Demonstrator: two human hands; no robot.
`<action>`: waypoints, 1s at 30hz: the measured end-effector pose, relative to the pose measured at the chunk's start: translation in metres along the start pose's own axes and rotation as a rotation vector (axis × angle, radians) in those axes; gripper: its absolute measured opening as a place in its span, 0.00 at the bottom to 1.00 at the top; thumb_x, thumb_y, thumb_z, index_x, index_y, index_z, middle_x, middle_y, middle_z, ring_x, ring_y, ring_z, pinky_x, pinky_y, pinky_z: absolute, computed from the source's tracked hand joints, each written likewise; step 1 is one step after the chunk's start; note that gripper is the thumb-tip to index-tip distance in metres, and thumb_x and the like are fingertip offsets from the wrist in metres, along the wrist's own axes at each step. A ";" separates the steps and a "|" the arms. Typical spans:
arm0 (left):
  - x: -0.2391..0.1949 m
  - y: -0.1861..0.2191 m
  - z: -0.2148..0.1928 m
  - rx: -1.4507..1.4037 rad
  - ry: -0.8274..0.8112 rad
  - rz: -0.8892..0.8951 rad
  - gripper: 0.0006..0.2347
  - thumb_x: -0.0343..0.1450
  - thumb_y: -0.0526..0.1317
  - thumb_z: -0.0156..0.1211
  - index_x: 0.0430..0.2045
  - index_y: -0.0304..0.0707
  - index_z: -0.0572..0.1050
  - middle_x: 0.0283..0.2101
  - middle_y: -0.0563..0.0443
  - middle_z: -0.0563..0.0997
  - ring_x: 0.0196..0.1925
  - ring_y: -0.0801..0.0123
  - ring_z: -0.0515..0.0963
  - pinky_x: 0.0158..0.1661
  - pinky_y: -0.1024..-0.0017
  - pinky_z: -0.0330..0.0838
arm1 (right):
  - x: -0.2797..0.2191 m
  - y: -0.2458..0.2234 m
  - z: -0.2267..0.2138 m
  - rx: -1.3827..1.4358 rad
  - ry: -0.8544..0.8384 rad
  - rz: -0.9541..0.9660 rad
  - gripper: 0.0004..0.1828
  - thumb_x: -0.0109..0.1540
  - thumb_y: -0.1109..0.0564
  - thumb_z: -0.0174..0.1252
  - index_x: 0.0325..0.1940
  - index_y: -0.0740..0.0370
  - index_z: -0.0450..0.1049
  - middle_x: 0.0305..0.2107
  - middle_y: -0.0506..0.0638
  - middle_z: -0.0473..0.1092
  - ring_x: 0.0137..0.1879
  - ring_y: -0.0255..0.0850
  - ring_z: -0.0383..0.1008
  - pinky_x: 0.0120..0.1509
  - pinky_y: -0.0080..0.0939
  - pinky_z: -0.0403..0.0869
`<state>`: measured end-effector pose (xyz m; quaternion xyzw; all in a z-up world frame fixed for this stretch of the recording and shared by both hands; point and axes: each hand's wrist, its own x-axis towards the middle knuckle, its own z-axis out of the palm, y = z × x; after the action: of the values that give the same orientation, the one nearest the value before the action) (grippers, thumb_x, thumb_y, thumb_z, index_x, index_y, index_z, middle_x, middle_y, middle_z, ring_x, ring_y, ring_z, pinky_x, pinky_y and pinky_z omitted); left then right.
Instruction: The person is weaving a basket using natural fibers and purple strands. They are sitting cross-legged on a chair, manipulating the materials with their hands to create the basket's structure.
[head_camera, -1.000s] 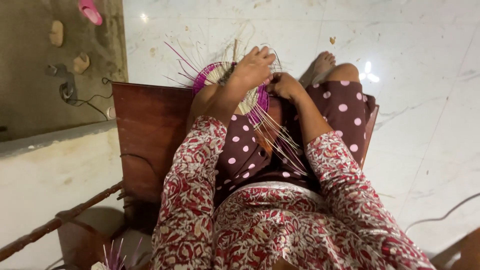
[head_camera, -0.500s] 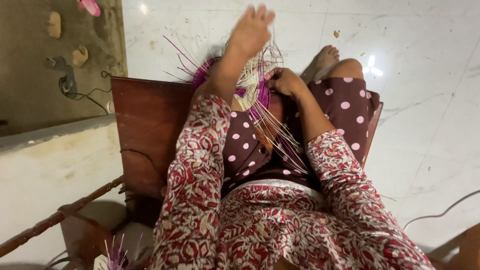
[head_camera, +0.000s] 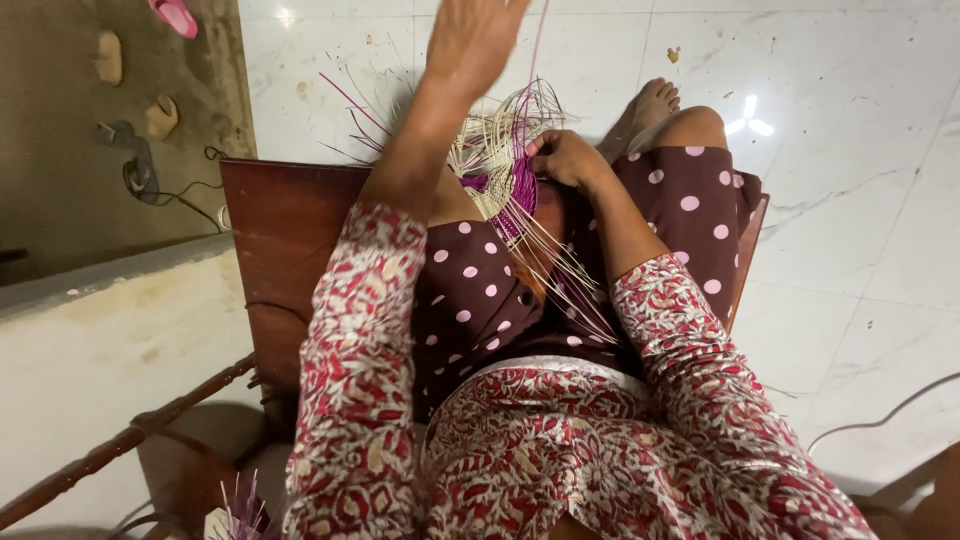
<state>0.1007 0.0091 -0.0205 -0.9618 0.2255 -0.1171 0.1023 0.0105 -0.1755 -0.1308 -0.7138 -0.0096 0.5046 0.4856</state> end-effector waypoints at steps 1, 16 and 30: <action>-0.007 0.007 -0.014 -0.079 -0.125 0.029 0.16 0.64 0.23 0.53 0.43 0.38 0.74 0.44 0.43 0.73 0.43 0.51 0.71 0.41 0.53 0.65 | -0.001 -0.002 0.000 -0.001 -0.002 0.011 0.09 0.60 0.60 0.63 0.42 0.49 0.75 0.38 0.43 0.75 0.43 0.35 0.71 0.54 0.36 0.68; -0.050 0.054 -0.041 -0.227 -0.860 0.232 0.06 0.63 0.37 0.70 0.31 0.45 0.83 0.61 0.43 0.69 0.64 0.50 0.63 0.64 0.49 0.58 | -0.024 -0.024 -0.003 -0.032 0.002 0.043 0.08 0.61 0.62 0.60 0.40 0.49 0.72 0.35 0.43 0.73 0.40 0.36 0.68 0.50 0.39 0.67; -0.042 0.067 -0.047 -0.267 -0.943 0.286 0.11 0.75 0.36 0.52 0.31 0.37 0.83 0.61 0.43 0.69 0.65 0.54 0.62 0.66 0.51 0.54 | -0.028 -0.032 -0.004 -0.100 -0.001 0.075 0.06 0.61 0.61 0.61 0.40 0.53 0.73 0.33 0.46 0.74 0.39 0.39 0.69 0.48 0.42 0.68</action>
<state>0.0241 -0.0377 0.0004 -0.8741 0.2974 0.3747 0.0842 0.0149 -0.1748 -0.0882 -0.7368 -0.0085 0.5216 0.4300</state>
